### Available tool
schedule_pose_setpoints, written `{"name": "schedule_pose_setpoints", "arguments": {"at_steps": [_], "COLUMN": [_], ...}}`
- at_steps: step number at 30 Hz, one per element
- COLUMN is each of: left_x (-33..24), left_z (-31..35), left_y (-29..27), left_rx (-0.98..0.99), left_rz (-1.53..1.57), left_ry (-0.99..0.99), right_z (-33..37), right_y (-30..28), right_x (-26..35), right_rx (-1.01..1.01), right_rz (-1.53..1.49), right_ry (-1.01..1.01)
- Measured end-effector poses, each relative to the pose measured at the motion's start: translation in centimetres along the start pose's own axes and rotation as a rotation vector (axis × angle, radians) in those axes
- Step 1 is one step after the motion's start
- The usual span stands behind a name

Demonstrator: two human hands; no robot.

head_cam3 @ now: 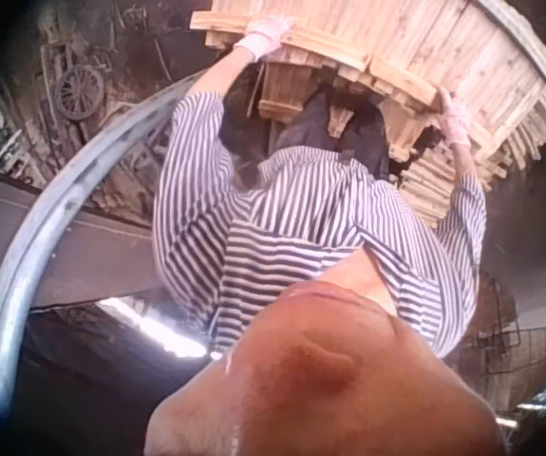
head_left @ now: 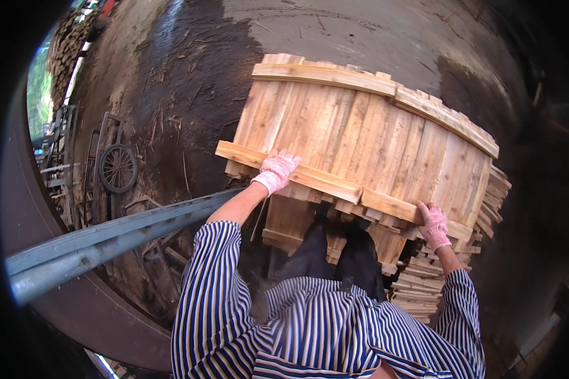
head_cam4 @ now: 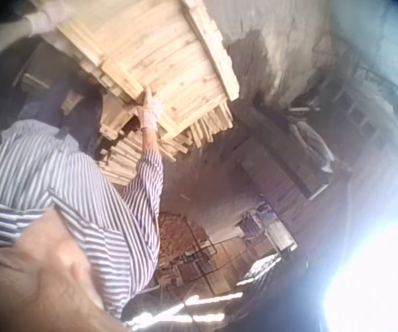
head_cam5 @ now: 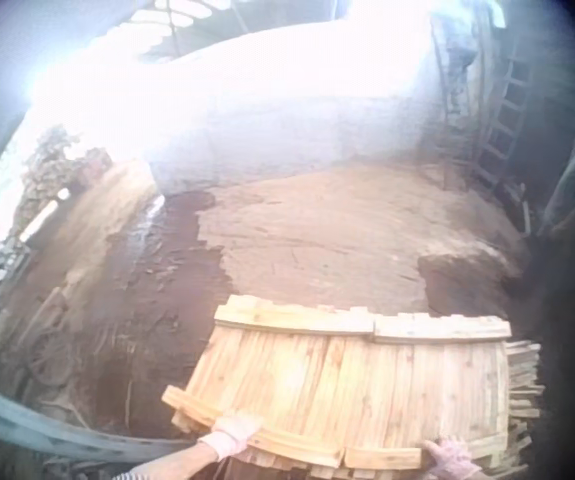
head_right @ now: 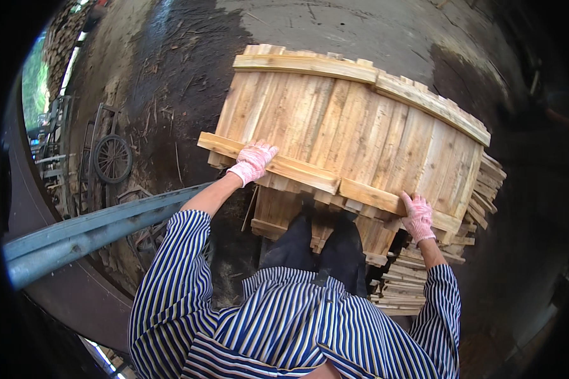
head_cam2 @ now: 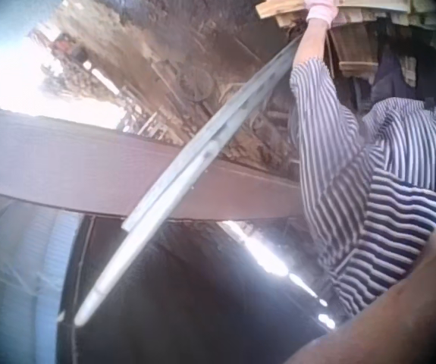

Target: The person picks up wooden planks from a large pile and stacks them onto a wooden pallet. The person repeatedly lifts the planks and arranges them in layers on the pallet, building a neat stack.

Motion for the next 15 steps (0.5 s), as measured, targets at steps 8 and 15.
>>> {"name": "schedule_pose_setpoints", "arguments": {"at_steps": [8,15], "left_x": [-0.2,-2.9], "left_z": [-2.0,-2.6], "left_y": [-2.4,-2.3], "left_rx": [0.361,0.316], "left_rz": [0.153,0.023], "left_ry": [-0.077,-0.038], "right_z": [0.1,-0.5], "right_y": [-1.7,-1.3], "right_x": [-0.3,-3.8], "right_rx": [-0.192,-0.266], "right_rz": [-0.014,-0.126], "right_ry": [-0.084,-0.015]}}
Point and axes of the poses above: each hand's wrist, its own z-axis away from the middle knuckle, its own y-axis out of the palm, x = y × z, the point moved 2 cm from there along -z, towards the middle knuckle, and after that the axes turned 4 degrees about -z, right-handed, at the moved point
